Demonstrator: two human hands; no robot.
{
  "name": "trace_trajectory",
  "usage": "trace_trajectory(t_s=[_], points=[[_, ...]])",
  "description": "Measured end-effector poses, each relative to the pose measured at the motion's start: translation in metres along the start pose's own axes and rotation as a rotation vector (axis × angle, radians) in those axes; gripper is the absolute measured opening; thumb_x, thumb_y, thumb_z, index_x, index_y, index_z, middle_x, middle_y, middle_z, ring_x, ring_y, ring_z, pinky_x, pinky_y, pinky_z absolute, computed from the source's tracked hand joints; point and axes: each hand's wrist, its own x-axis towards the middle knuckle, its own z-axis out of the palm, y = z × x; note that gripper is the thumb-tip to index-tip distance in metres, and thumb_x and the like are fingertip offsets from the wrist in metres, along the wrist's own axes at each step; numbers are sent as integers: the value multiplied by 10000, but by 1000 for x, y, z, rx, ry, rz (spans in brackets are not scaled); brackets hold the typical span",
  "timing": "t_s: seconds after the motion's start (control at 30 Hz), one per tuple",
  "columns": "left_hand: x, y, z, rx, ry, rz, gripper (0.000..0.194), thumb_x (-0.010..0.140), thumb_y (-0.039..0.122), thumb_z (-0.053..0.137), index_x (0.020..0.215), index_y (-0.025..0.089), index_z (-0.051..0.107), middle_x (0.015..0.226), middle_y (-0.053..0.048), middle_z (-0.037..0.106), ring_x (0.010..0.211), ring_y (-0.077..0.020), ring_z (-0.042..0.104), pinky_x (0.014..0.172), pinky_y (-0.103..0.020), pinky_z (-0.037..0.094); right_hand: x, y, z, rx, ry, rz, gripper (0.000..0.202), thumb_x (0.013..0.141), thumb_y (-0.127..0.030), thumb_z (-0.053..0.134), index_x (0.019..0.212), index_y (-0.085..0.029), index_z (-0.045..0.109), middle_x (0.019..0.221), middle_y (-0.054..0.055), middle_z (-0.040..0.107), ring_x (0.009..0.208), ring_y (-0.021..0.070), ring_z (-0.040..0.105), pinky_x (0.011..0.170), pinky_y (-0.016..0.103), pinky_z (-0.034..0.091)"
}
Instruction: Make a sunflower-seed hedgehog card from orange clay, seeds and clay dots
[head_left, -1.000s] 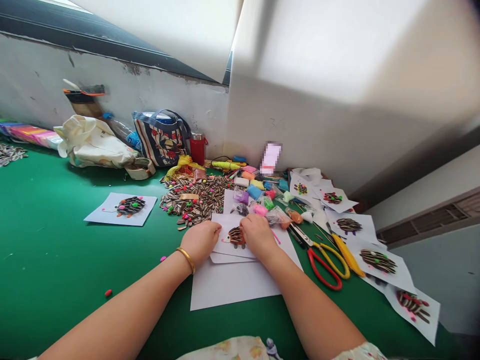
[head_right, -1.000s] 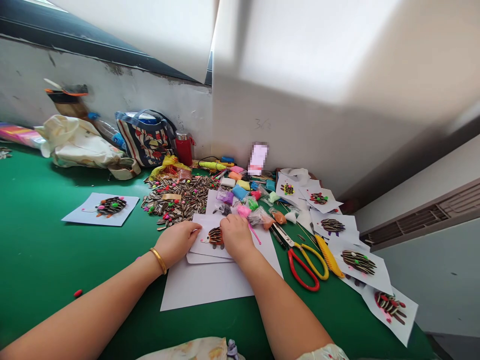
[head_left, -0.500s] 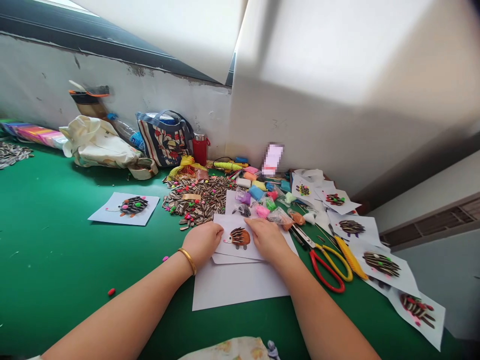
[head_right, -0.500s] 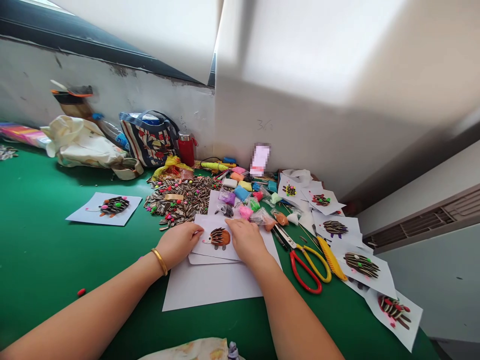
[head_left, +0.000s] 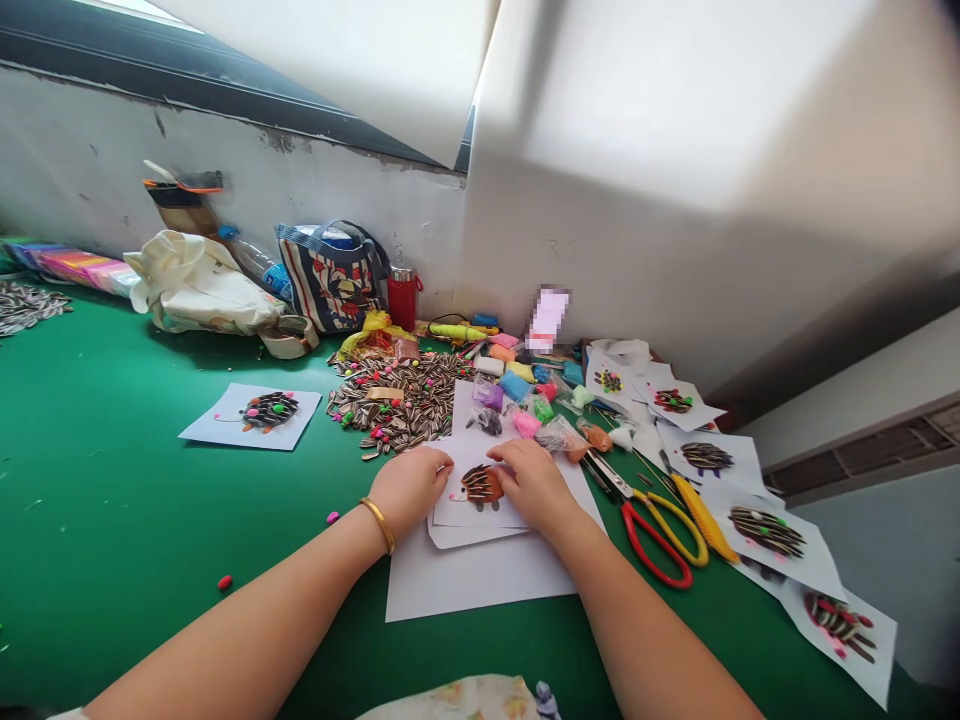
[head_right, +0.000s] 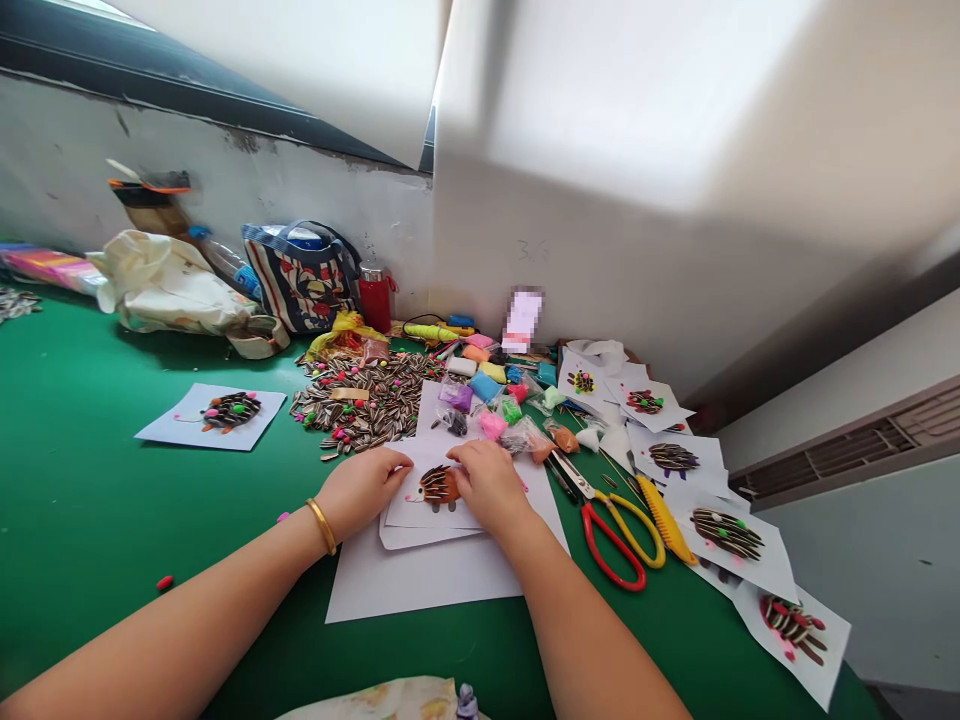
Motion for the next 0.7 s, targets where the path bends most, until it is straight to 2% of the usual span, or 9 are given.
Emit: trace_trajectory(t_s=[0.2,0.47,0.7], points=[[-2,2,0,20,-17,32,336,895,272,440,1094,232,707,1087,-54,718,1001,-228,650,857,-325,481,7,-2,7,-12,29,19,112,861,-137,588,882,-219,662,901,26,650,920,198,544,825,318,381],[-3,2,5,2,-24,93,354,903,252,428,1143,248,688,1088,-60,714,980,-219,651,838,-313,477,8,-9,7,-134,19,-11,126,891,-141,560,873,-220,656,905,26,636,921,198,521,785,316,332],[-4,4,4,31,-30,112,334,898,250,437,1091,272,709,1016,-56,723,912,-223,660,763,-305,474,9,-12,6,-229,11,-46,150,892,-124,542,870,-217,658,888,42,636,899,207,507,771,326,306]])
